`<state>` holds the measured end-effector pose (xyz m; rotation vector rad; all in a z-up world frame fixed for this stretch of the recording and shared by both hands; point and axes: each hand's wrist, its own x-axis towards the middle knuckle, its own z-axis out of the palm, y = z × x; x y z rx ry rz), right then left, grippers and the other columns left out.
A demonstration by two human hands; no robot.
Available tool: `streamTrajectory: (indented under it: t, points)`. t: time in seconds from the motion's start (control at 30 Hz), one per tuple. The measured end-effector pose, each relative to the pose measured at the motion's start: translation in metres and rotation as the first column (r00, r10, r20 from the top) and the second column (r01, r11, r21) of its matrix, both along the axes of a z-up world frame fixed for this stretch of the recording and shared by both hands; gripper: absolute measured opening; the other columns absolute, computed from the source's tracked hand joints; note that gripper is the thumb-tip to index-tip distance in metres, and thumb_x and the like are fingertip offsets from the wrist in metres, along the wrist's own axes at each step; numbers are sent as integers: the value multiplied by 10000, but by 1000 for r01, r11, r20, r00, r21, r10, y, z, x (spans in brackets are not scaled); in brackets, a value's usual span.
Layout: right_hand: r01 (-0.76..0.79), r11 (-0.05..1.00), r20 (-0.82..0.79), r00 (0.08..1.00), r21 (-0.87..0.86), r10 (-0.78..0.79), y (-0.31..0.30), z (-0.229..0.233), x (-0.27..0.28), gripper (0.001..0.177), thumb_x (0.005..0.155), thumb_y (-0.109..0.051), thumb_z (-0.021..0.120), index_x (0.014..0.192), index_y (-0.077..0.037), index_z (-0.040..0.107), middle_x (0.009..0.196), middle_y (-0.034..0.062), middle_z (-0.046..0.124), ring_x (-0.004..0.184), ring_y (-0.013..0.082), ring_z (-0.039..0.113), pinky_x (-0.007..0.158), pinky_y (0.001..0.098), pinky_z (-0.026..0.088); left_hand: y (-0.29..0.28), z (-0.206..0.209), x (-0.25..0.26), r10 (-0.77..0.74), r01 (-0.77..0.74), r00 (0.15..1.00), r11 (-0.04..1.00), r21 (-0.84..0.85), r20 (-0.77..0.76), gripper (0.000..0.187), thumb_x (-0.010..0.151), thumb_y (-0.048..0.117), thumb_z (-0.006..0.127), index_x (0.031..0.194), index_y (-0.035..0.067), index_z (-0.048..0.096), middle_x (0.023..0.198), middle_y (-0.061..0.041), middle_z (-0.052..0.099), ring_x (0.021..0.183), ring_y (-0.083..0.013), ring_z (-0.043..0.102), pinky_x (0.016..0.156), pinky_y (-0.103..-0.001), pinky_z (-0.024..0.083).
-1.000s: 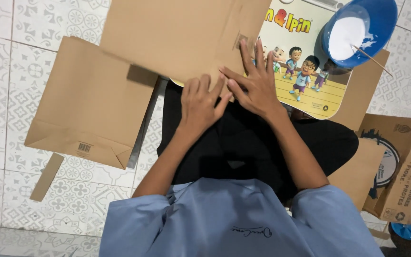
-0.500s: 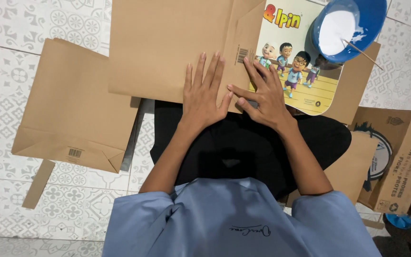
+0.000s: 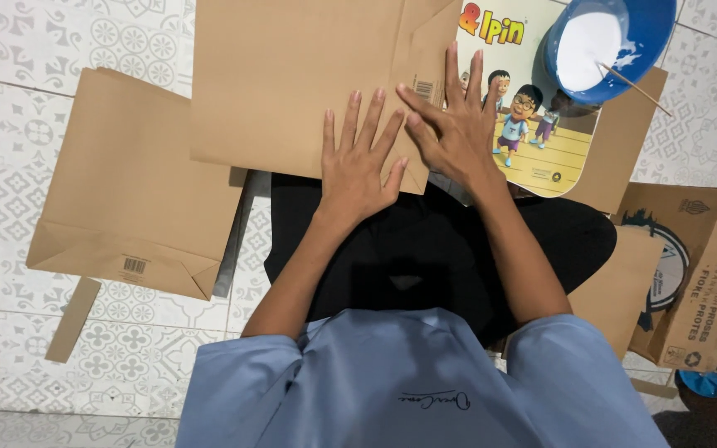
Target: Applying glue to the flaps of brown paper bags and folding them to assemble the bags.
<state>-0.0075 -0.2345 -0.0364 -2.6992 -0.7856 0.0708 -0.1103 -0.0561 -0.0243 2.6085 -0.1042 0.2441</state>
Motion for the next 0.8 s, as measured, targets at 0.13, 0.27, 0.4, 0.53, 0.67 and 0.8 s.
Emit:
streamTrajectory:
  t: [0.13, 0.27, 0.4, 0.53, 0.67, 0.8]
  points:
    - [35, 999, 9, 999, 18, -35, 8, 8, 13, 566, 1097, -573, 351, 1484, -330, 684, 1694, 135, 113, 1513, 424, -78, 1164, 763, -53, 1, 1, -1, 2, -1, 1000, 1000, -16, 30, 705, 949, 404, 674, 1581, 162, 476, 1682, -105, 284, 1577, -352, 210, 1278, -590, 121]
    - [72, 997, 8, 997, 17, -72, 13, 9, 25, 591, 1110, -562, 332, 1492, -312, 707, 1694, 109, 69, 1503, 432, -103, 1158, 779, -52, 0, 0, 0, -1, 2, 1000, 1000, -16, 22, 686, 956, 396, 659, 1578, 166, 485, 1685, -106, 270, 1579, -358, 196, 1274, -599, 122]
    - [120, 991, 6, 993, 54, -121, 22, 16, 29, 594, 1099, -562, 352, 1495, -295, 705, 1684, 117, 90, 1497, 435, -93, 1146, 793, -47, 0, 1, 0, -2, 3, 999, 1000, -21, 42, 659, 942, 388, 659, 1537, 130, 542, 1672, -126, 283, 1567, -369, 203, 1259, -615, 139]
    - [141, 990, 9, 990, 26, -141, 23, 9, 40, 643, 1091, -598, 285, 1516, -316, 676, 1677, 131, 74, 1499, 448, -77, 1147, 787, -74, -1, -1, 0, 0, 1, 998, 1000, -20, 56, 654, 936, 377, 662, 1529, 124, 549, 1668, -130, 288, 1563, -373, 212, 1255, -617, 156]
    - [167, 986, 12, 986, 27, -167, 23, 7, 48, 571, 1102, -535, 345, 1549, -332, 637, 1679, 101, 75, 1501, 425, -87, 1164, 756, -87, -3, -5, -1, 10, -9, 997, 1000, -10, 73, 666, 925, 369, 660, 1535, 127, 543, 1669, -127, 293, 1564, -374, 217, 1259, -617, 145]
    - [141, 990, 16, 990, 7, -141, 19, 3, 47, 551, 1104, -517, 401, 1571, -324, 621, 1683, 102, 45, 1509, 420, -92, 1168, 744, -92, -7, -9, 2, 73, -71, 986, 997, -18, 152, 528, 1010, 415, 637, 1460, 140, 634, 1633, -101, 371, 1536, -356, 302, 1247, -604, 181]
